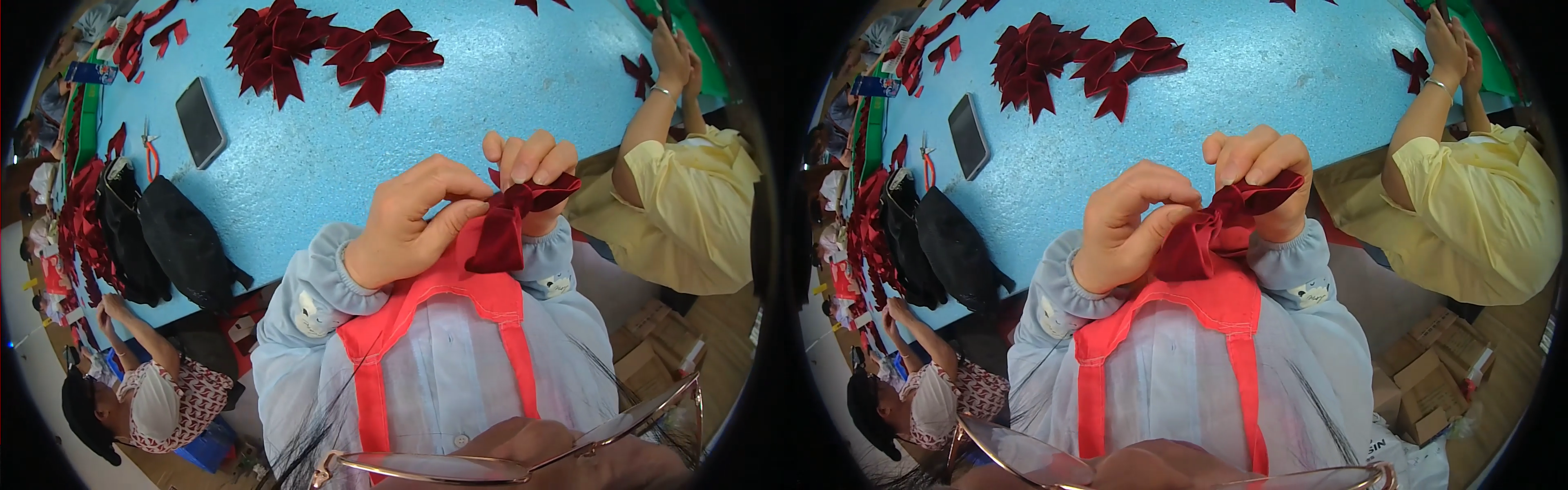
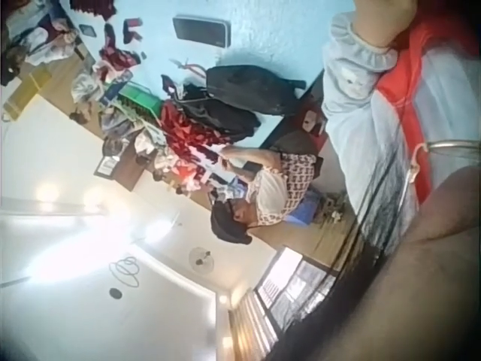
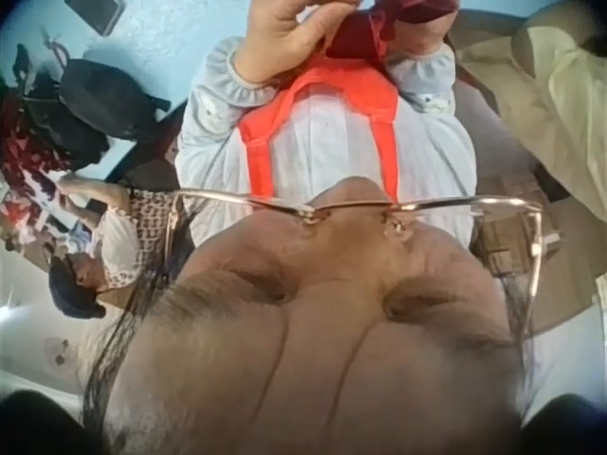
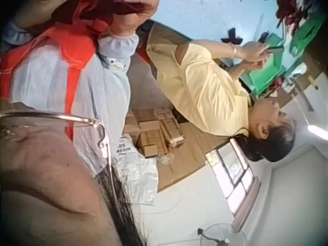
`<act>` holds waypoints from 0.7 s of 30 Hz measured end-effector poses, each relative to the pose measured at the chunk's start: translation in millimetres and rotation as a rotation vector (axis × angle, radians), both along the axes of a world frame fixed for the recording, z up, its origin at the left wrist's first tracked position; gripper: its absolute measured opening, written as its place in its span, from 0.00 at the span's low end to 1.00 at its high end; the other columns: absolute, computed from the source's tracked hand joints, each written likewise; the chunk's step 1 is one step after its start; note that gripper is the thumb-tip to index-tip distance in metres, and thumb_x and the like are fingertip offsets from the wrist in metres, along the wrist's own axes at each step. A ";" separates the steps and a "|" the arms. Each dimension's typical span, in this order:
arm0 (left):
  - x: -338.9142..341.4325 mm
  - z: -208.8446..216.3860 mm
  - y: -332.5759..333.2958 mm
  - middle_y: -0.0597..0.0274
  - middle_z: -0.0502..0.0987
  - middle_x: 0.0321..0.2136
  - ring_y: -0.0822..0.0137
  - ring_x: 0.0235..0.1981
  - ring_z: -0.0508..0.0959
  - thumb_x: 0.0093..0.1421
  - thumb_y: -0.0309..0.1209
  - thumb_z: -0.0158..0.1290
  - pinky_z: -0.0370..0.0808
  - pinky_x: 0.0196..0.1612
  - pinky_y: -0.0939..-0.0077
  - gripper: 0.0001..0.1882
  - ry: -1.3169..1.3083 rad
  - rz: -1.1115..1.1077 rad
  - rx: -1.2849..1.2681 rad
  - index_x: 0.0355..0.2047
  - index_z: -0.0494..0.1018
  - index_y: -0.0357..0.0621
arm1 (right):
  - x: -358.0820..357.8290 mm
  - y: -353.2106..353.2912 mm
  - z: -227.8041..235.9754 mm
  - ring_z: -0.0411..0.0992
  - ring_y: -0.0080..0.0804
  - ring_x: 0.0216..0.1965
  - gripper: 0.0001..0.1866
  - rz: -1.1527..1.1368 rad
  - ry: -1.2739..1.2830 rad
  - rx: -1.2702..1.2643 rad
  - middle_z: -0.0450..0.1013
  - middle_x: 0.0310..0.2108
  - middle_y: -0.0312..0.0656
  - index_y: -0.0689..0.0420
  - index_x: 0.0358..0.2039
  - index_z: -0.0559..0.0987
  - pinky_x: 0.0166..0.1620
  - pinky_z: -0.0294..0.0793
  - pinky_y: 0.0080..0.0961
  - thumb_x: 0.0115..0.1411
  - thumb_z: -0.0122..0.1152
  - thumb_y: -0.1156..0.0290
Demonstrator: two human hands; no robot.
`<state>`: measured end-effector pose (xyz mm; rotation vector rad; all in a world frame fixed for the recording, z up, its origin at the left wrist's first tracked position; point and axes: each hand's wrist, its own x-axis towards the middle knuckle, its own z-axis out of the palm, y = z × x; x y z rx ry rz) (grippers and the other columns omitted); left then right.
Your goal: Assemble red ribbon bows by hand at a factory workbench.
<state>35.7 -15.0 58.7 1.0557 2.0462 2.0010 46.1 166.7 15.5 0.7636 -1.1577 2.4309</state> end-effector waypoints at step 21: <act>-5.2 13.8 24.8 0.57 0.78 0.29 0.65 0.26 0.78 0.42 0.14 0.62 0.73 0.25 0.77 0.14 0.355 0.032 0.044 0.31 0.75 0.38 | -1.4 -17.2 -3.3 0.66 0.32 0.29 0.10 -0.304 0.166 0.033 0.70 0.34 0.43 0.54 0.38 0.70 0.33 0.67 0.36 0.62 0.62 0.69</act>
